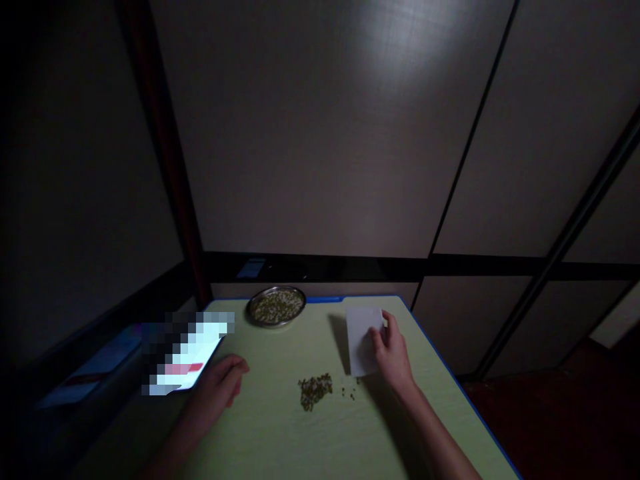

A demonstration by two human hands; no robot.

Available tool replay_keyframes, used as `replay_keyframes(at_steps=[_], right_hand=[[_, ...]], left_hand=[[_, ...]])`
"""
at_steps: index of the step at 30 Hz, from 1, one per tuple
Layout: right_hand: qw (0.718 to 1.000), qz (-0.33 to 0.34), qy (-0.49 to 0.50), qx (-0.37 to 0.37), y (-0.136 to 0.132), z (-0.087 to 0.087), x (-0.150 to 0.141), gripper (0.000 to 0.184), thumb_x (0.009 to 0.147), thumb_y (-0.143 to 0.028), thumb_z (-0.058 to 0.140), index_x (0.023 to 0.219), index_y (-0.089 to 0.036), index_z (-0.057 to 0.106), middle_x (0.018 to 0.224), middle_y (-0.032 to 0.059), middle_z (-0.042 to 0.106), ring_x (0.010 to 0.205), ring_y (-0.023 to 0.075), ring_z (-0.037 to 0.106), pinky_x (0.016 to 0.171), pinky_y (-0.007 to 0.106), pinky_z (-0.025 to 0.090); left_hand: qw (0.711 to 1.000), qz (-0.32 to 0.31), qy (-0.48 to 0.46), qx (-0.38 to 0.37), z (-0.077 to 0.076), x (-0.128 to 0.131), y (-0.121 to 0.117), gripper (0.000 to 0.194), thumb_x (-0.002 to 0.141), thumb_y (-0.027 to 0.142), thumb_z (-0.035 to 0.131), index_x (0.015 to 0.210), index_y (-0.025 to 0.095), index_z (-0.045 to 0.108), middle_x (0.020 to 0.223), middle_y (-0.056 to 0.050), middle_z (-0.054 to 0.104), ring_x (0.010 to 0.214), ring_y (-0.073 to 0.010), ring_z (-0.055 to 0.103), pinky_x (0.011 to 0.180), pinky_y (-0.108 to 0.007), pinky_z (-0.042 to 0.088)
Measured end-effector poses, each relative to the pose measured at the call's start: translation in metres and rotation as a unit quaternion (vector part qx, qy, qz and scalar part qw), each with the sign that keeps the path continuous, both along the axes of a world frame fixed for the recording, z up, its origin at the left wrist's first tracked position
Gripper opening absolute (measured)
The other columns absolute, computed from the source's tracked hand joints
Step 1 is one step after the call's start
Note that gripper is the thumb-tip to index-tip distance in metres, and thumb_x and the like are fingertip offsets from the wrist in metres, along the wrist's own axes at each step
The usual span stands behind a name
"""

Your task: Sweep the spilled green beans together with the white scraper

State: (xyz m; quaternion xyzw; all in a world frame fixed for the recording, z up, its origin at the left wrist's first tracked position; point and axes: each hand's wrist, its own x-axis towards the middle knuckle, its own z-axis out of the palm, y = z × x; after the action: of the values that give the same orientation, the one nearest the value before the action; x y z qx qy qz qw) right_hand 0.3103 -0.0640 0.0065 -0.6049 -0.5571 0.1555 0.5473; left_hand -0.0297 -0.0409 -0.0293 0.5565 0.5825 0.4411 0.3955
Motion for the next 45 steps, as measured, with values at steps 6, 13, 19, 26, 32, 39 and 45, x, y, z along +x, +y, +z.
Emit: replay_keyframes(at_steps=[6, 13, 19, 26, 32, 39, 45], right_hand=[[1.0, -0.001, -0.001, -0.003, -0.006, -0.01, 0.005, 0.051, 0.081, -0.041, 0.051, 0.125, -0.015, 0.048, 0.102, 0.0125, 0.068, 0.088, 0.0235, 0.065, 0.072, 0.032, 0.052], [1.0, -0.003, -0.001, -0.009, 0.002, -0.017, -0.005, 0.048, 0.082, -0.038, 0.05, 0.124, -0.015, 0.048, 0.106, 0.0124, 0.068, 0.094, 0.023, 0.065, 0.08, 0.033, 0.051], [0.999, -0.03, -0.019, -0.027, 0.007, -0.013, -0.003, 0.052, 0.083, -0.035, 0.047, 0.131, -0.014, 0.043, 0.113, 0.014, 0.065, 0.104, 0.0233, 0.063, 0.089, 0.034, 0.049], [0.995, -0.056, -0.049, -0.062, 0.003, -0.028, 0.011, 0.059, 0.079, -0.026, 0.047, 0.136, -0.015, 0.042, 0.118, 0.0136, 0.063, 0.109, 0.0235, 0.06, 0.095, 0.035, 0.045], [0.991, -0.073, -0.055, -0.094, 0.009, -0.027, 0.006, 0.062, 0.078, -0.023, 0.046, 0.138, -0.013, 0.04, 0.119, 0.0138, 0.062, 0.11, 0.0227, 0.059, 0.096, 0.034, 0.044], [0.994, -0.082, -0.031, -0.071, 0.019, -0.026, -0.003, 0.059, 0.077, -0.023, 0.046, 0.136, -0.014, 0.044, 0.118, 0.0134, 0.064, 0.109, 0.0237, 0.06, 0.094, 0.035, 0.045], [0.992, -0.102, -0.036, -0.072, 0.01, -0.026, 0.011, 0.06, 0.075, -0.024, 0.048, 0.134, -0.015, 0.047, 0.117, 0.0126, 0.064, 0.104, 0.0239, 0.062, 0.091, 0.036, 0.047]], left_hand=[[1.0, -0.006, 0.008, 0.009, -0.01, -0.004, 0.002, 0.025, 0.068, 0.046, 0.048, 0.064, 0.021, 0.049, 0.046, 0.008, 0.038, 0.042, -0.0112, 0.038, 0.041, -0.022, 0.029], [1.0, -0.005, 0.023, 0.016, -0.012, -0.005, 0.004, 0.024, 0.07, 0.045, 0.047, 0.064, 0.021, 0.049, 0.045, 0.008, 0.037, 0.04, -0.0106, 0.035, 0.04, -0.022, 0.027], [1.0, -0.007, 0.012, 0.013, -0.005, -0.003, 0.002, 0.024, 0.069, 0.044, 0.047, 0.063, 0.021, 0.048, 0.046, 0.007, 0.039, 0.041, -0.0108, 0.037, 0.041, -0.022, 0.028], [1.0, 0.001, 0.007, 0.003, 0.0, 0.0, -0.003, 0.024, 0.067, 0.045, 0.047, 0.063, 0.022, 0.049, 0.046, 0.007, 0.039, 0.04, -0.0111, 0.037, 0.04, -0.022, 0.027], [0.999, -0.006, 0.025, 0.02, 0.002, 0.0, -0.003, 0.021, 0.069, 0.041, 0.045, 0.062, 0.022, 0.048, 0.046, 0.007, 0.039, 0.041, -0.0115, 0.038, 0.041, -0.023, 0.028], [0.999, -0.004, 0.025, 0.02, 0.002, 0.0, -0.003, 0.021, 0.068, 0.042, 0.046, 0.062, 0.022, 0.048, 0.045, 0.007, 0.04, 0.041, -0.0114, 0.038, 0.042, -0.022, 0.029], [1.0, -0.003, 0.023, 0.01, 0.007, 0.002, -0.006, 0.022, 0.067, 0.043, 0.046, 0.061, 0.022, 0.047, 0.044, 0.007, 0.038, 0.039, -0.0112, 0.036, 0.041, -0.023, 0.026]])
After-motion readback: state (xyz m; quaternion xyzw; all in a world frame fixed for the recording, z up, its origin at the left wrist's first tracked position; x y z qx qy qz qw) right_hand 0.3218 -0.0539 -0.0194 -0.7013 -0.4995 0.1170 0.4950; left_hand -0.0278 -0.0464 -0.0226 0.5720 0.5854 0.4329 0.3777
